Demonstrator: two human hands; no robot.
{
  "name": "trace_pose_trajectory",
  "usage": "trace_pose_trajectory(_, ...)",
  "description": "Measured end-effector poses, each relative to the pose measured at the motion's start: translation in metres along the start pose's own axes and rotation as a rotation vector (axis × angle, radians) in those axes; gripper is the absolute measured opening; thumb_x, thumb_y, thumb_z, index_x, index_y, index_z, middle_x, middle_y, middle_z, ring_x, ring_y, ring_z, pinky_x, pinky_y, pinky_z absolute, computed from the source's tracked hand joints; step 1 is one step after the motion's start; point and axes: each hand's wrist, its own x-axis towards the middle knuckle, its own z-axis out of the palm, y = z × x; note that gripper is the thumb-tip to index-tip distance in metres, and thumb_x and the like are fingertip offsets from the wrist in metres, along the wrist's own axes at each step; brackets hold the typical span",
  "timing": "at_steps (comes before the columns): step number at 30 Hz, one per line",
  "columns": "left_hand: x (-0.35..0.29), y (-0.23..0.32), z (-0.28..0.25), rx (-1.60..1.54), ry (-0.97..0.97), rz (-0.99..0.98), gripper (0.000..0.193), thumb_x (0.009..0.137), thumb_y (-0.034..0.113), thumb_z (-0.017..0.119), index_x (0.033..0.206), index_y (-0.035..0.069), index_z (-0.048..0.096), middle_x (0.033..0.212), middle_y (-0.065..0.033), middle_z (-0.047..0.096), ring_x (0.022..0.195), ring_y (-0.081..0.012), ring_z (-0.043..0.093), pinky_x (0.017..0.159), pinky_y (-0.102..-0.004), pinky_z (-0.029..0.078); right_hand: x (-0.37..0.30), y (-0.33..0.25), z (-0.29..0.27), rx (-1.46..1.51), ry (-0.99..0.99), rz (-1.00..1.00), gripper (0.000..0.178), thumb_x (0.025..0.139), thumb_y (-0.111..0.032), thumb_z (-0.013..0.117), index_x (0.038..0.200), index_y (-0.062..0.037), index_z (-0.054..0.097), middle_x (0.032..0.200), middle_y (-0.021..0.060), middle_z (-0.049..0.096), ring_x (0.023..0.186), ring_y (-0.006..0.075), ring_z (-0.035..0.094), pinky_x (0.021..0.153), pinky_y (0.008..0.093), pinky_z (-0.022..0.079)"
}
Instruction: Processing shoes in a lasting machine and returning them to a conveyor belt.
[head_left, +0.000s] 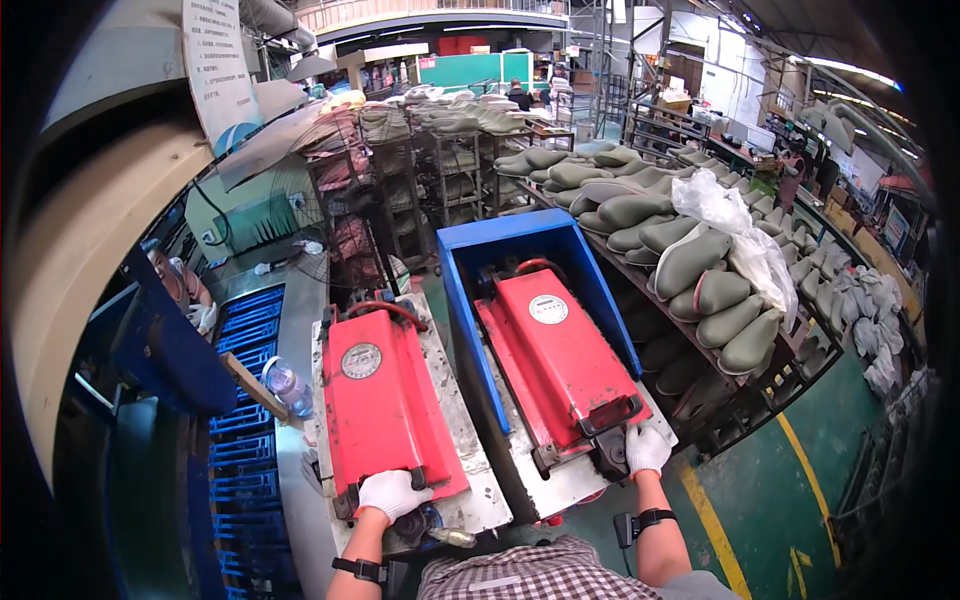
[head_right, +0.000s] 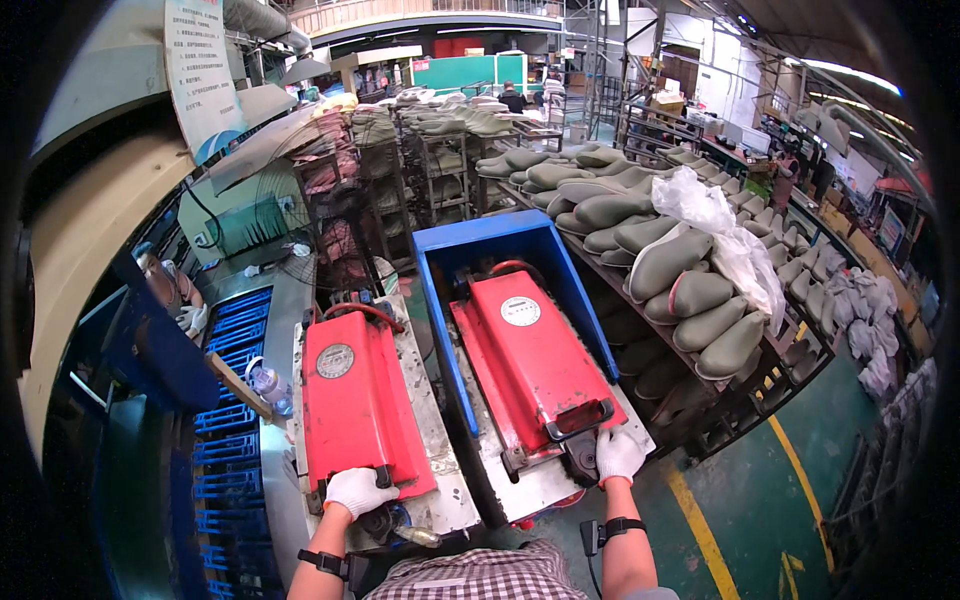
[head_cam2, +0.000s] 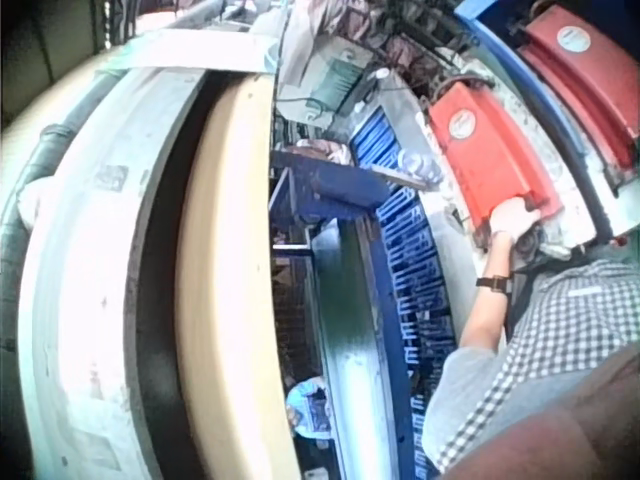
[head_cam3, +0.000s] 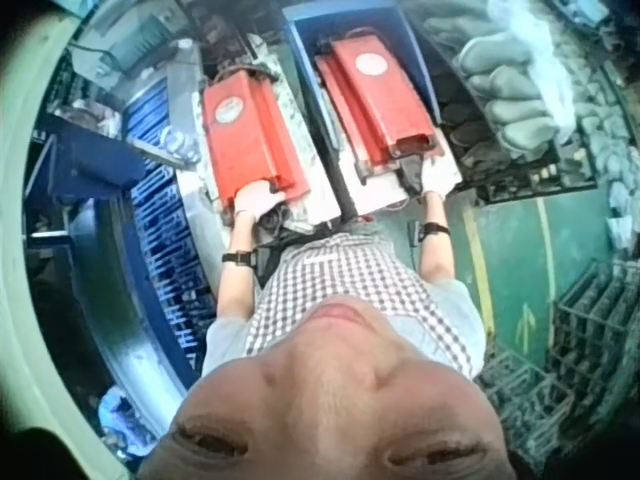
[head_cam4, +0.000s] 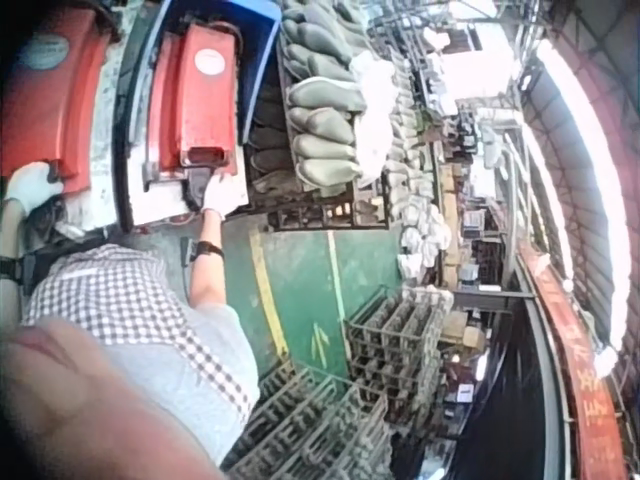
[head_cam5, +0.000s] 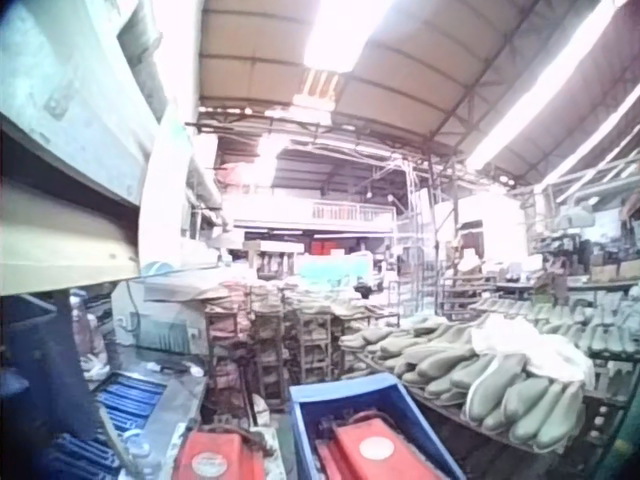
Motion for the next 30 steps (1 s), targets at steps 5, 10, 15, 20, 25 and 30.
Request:
trace_pose_trajectory(5, 0.000, -0.001, 0.003, 0.003, 0.048, 0.013, 0.061, 0.079, 0.069, 0.068, 0.097, 0.012, 0.080, 0.098, -0.0187, 0.076, 0.092, -0.0368, 0.074, 0.082, -0.0470, 0.058, 0.001, 0.000, 0.001, 0.029, 0.009, 0.032, 0.037, 0.093, -0.045, 0.060, 0.094, -0.0126, 0.078, 0.094, 0.0189, 0.075, 0.093, 0.0380, 0.072, 0.084, 0.0500, 0.056)
trace_pose_trajectory(10, -0.001, -0.002, 0.003, -0.007, 0.044, 0.020, 0.063, 0.079, 0.069, 0.068, 0.097, 0.010, 0.080, 0.098, -0.0201, 0.076, 0.093, -0.0371, 0.074, 0.082, -0.0472, 0.058, -0.002, -0.005, -0.004, 0.085, 0.058, 0.044, 0.034, 0.090, -0.041, 0.065, 0.086, -0.0092, 0.076, 0.092, 0.0191, 0.074, 0.093, 0.0383, 0.071, 0.088, 0.0486, 0.053)
trace_pose_trajectory(15, 0.000, -0.004, 0.006, -0.009, 0.066, 0.018, 0.060, 0.080, 0.068, 0.068, 0.097, 0.011, 0.080, 0.098, -0.0200, 0.076, 0.093, -0.0373, 0.074, 0.083, -0.0477, 0.058, -0.005, -0.007, -0.009, 0.096, 0.054, 0.032, 0.034, 0.090, -0.041, 0.064, 0.087, -0.0095, 0.076, 0.091, 0.0190, 0.074, 0.091, 0.0383, 0.071, 0.086, 0.0485, 0.054)
trace_pose_trajectory(20, 0.002, -0.005, 0.007, -0.011, 0.051, 0.026, 0.057, 0.080, 0.065, 0.069, 0.098, 0.012, 0.080, 0.099, -0.0194, 0.076, 0.093, -0.0369, 0.074, 0.083, -0.0481, 0.058, -0.005, -0.013, -0.018, 0.109, -0.053, 0.100, 0.038, 0.092, -0.044, 0.060, 0.095, -0.0115, 0.077, 0.098, 0.0203, 0.075, 0.097, 0.0392, 0.071, 0.093, 0.0482, 0.053)
trace_pose_trajectory(25, 0.001, -0.005, 0.006, -0.023, 0.044, 0.019, 0.058, 0.080, 0.065, 0.069, 0.098, 0.012, 0.080, 0.100, -0.0194, 0.076, 0.094, -0.0367, 0.074, 0.084, -0.0475, 0.057, -0.005, -0.009, -0.017, 0.059, -0.015, 0.018, 0.037, 0.092, -0.043, 0.061, 0.096, -0.0096, 0.077, 0.102, 0.0207, 0.074, 0.100, 0.0391, 0.070, 0.089, 0.0497, 0.054)
trace_pose_trajectory(30, 0.003, -0.005, 0.008, -0.010, 0.042, 0.011, 0.058, 0.080, 0.066, 0.069, 0.098, 0.011, 0.080, 0.100, -0.0195, 0.076, 0.095, -0.0366, 0.074, 0.085, -0.0471, 0.057, -0.003, -0.010, -0.015, 0.058, -0.029, 0.054, 0.037, 0.092, -0.043, 0.062, 0.097, -0.0097, 0.077, 0.102, 0.0217, 0.074, 0.100, 0.0395, 0.070, 0.089, 0.0495, 0.054)
